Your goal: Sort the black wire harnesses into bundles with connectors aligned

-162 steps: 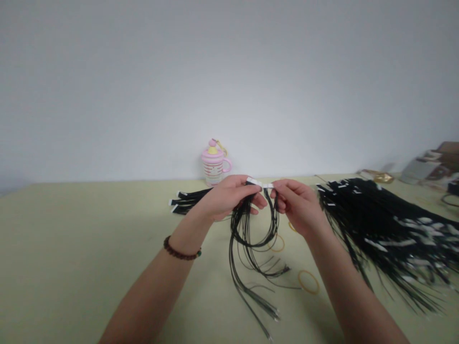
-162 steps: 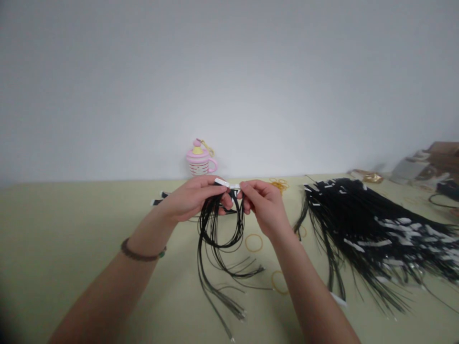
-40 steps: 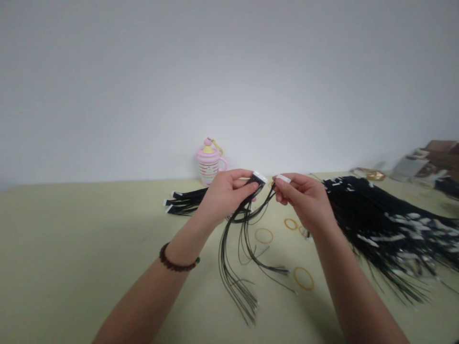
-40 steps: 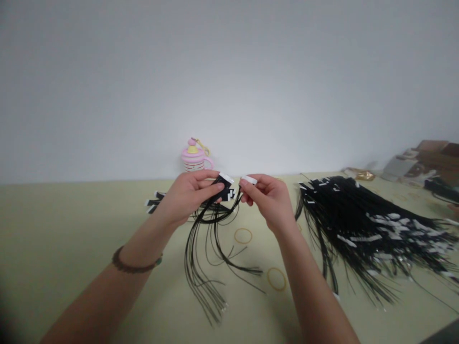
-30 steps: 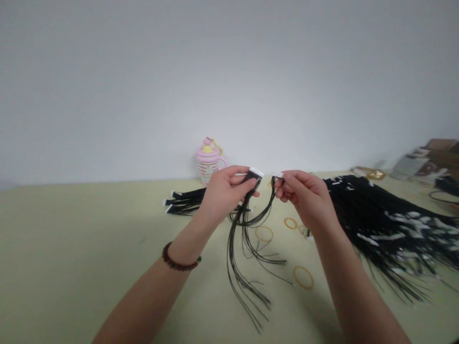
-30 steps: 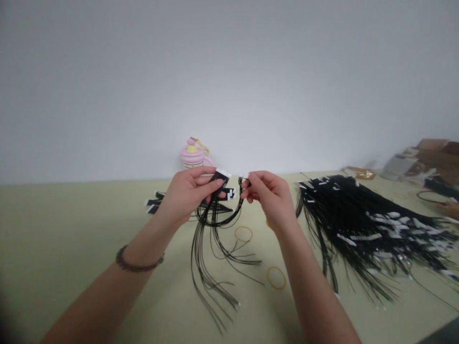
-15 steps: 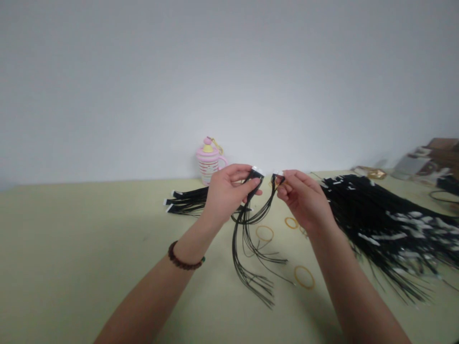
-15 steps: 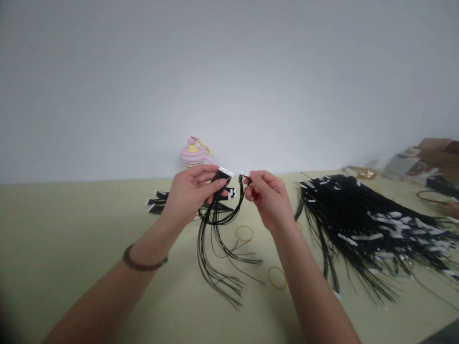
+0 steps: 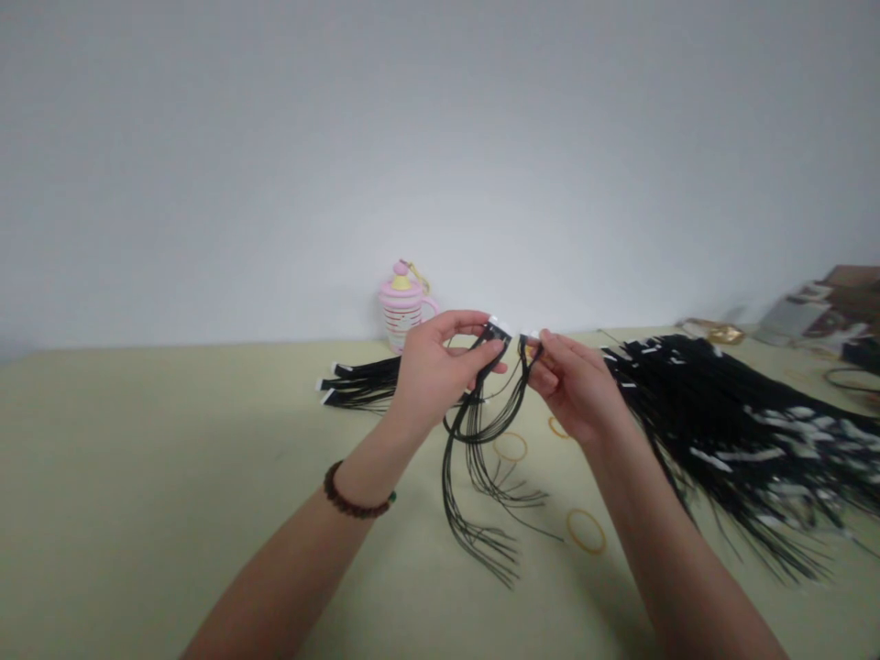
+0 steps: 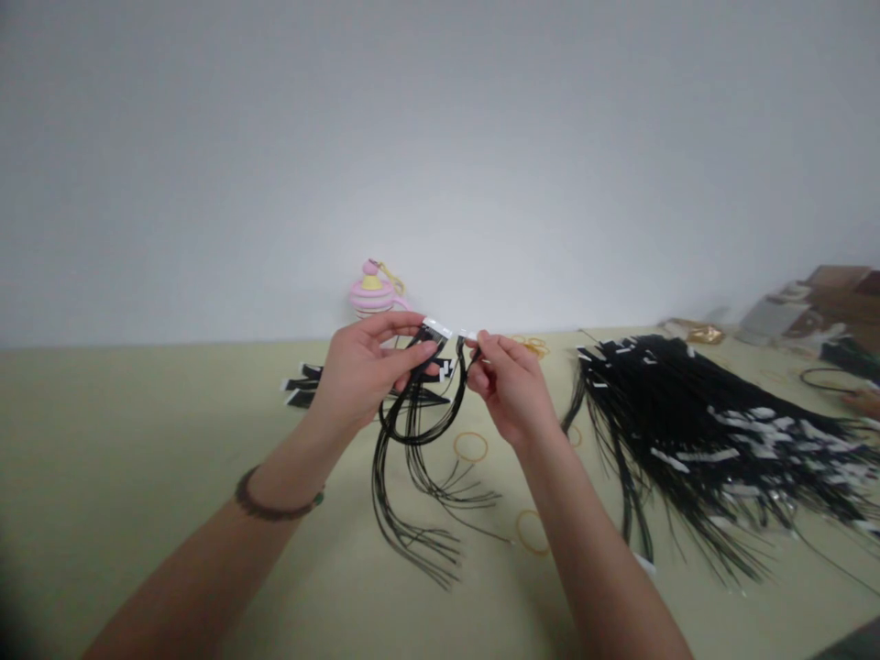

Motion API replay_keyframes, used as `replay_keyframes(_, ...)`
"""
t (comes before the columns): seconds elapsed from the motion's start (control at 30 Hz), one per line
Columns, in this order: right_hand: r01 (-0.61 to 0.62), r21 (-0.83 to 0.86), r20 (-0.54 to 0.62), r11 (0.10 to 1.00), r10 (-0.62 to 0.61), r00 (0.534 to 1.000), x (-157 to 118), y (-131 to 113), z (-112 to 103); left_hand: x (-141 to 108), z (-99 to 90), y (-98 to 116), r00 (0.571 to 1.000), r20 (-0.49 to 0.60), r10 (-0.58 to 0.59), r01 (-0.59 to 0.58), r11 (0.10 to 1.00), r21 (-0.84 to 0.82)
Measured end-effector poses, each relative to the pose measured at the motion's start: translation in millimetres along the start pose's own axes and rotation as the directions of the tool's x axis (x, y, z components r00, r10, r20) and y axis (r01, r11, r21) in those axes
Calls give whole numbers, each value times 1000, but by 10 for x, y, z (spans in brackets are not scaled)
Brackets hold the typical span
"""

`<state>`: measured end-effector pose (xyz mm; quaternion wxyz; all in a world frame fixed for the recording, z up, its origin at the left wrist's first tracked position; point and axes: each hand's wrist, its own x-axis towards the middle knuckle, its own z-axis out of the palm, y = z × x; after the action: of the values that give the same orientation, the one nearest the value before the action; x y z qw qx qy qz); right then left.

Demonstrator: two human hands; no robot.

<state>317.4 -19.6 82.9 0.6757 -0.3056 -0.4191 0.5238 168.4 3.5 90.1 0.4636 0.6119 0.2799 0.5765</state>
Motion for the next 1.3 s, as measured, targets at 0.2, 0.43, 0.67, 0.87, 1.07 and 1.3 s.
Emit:
replay_keyframes(0.2,-119,81,-10,990,121,993,9,12,11,3,6,17,999,-26,-23,23,1000,-3)
replay_keyframes(0.43,-224,158,36,962,221,975,32,3,-8,25,11,3,996,-46,-78,75,994,-76)
replay_keyframes(0.67,-261,214,32,941,261,965,27,0,7,28,36,7,992,-44,-119,115,990,-87)
replay_keyframes(0.87,-239,160,45,958,235,971,24,13,10,33,40,5,990,-35,-140,137,987,-85)
replay_keyframes(1.07,-237,126,58,963,231,971,30,19,-4,35,37,2,989,-35,-146,143,987,-75)
replay_keyframes(1.3,-230,161,43,960,226,973,34,33,1,47,29,16,988,2,-154,153,987,-39)
